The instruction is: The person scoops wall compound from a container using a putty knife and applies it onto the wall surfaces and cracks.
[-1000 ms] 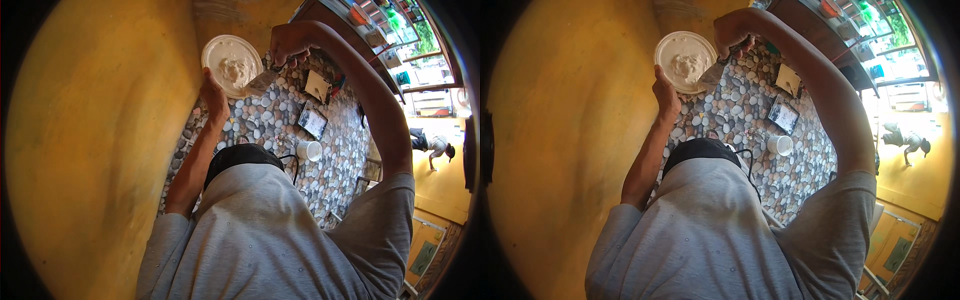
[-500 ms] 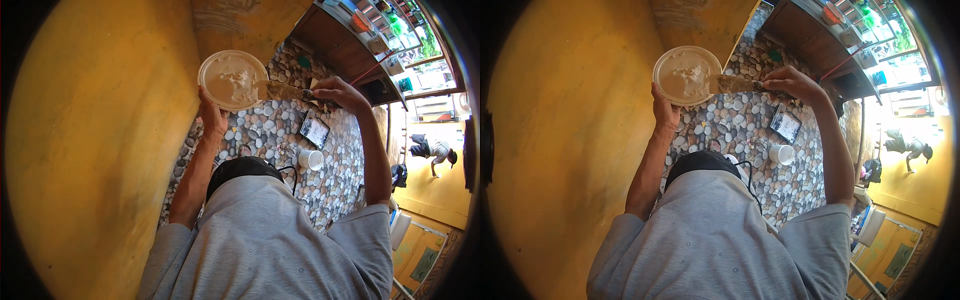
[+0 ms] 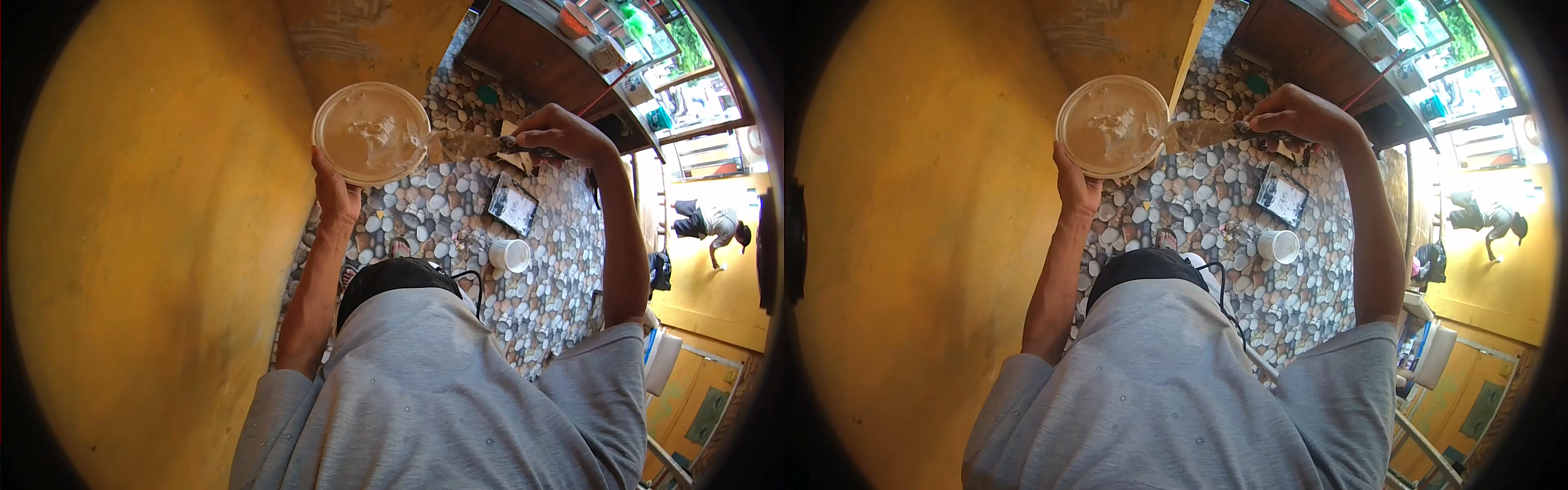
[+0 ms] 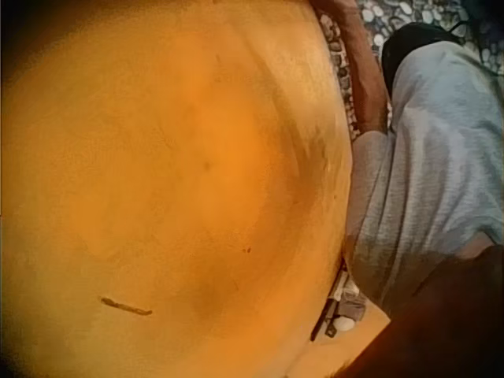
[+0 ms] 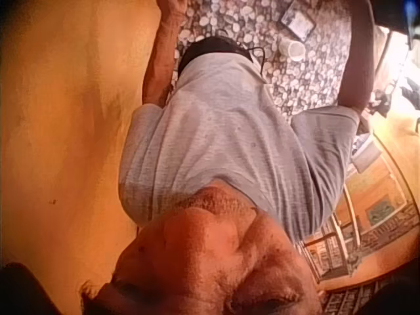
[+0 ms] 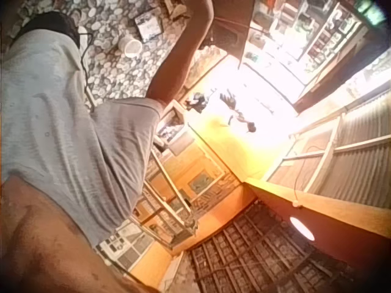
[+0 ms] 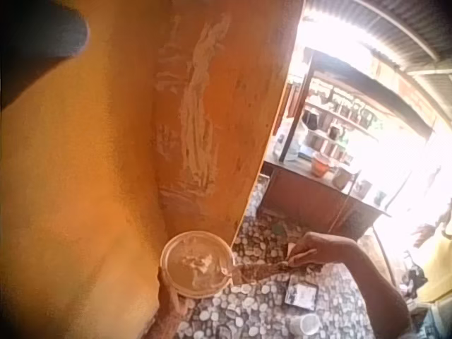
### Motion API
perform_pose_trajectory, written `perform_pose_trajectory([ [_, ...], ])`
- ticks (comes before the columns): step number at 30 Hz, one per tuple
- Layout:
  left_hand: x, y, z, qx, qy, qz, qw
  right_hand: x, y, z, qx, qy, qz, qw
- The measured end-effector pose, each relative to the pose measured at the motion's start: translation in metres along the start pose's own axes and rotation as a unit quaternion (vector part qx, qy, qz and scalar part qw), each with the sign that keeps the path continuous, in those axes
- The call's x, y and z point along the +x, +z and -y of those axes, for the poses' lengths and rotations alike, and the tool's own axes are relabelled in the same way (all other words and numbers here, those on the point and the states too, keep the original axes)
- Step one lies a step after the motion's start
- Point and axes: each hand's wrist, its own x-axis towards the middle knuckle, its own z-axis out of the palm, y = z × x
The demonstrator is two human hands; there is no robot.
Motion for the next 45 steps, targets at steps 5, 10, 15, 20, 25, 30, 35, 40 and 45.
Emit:
perform_pose_trajectory([
  [5,-0.004,0.008,-0.006,-0.011,-0.001,-0.026,1.0,0.004,0.0,0.008,-0.014,-0.054,-0.098,0.994],
  [10,-0.003,0.003,-0.007,0.003,0.0,0.004,1.0,0.023,0.015,0.014,-0.053,-0.08,-0.171,0.981],
  [15,-0.007,0.012,-0.009,-0.012,-0.016,0.001,1.0,0.028,0.037,-0.016,-0.04,-0.136,-0.223,0.965],
  [20,-0.005,0.014,-0.005,-0.001,0.0,-0.028,1.0,0.026,0.059,-0.035,-0.026,-0.131,-0.227,0.965],
  [25,-0.004,0.023,0.004,0.017,0.022,-0.099,0.995,0.02,0.077,-0.033,-0.045,-0.115,-0.222,0.967],
  [30,-0.005,0.032,0.012,0.051,0.05,-0.164,0.984,0.021,0.098,-0.036,0.036,-0.053,-0.196,0.979],
  [35,-0.012,0.045,0.013,0.06,0.053,-0.2,0.977,0.014,0.125,-0.034,0.189,0.001,-0.157,0.969],
  [40,-0.013,0.041,0.016,0.062,0.058,-0.181,0.98,0.014,0.158,-0.022,0.282,0.03,-0.153,0.947],
  [45,-0.013,0.036,0.021,0.098,0.072,-0.202,0.972,0.023,0.188,-0.003,0.469,0.062,-0.126,0.872],
])
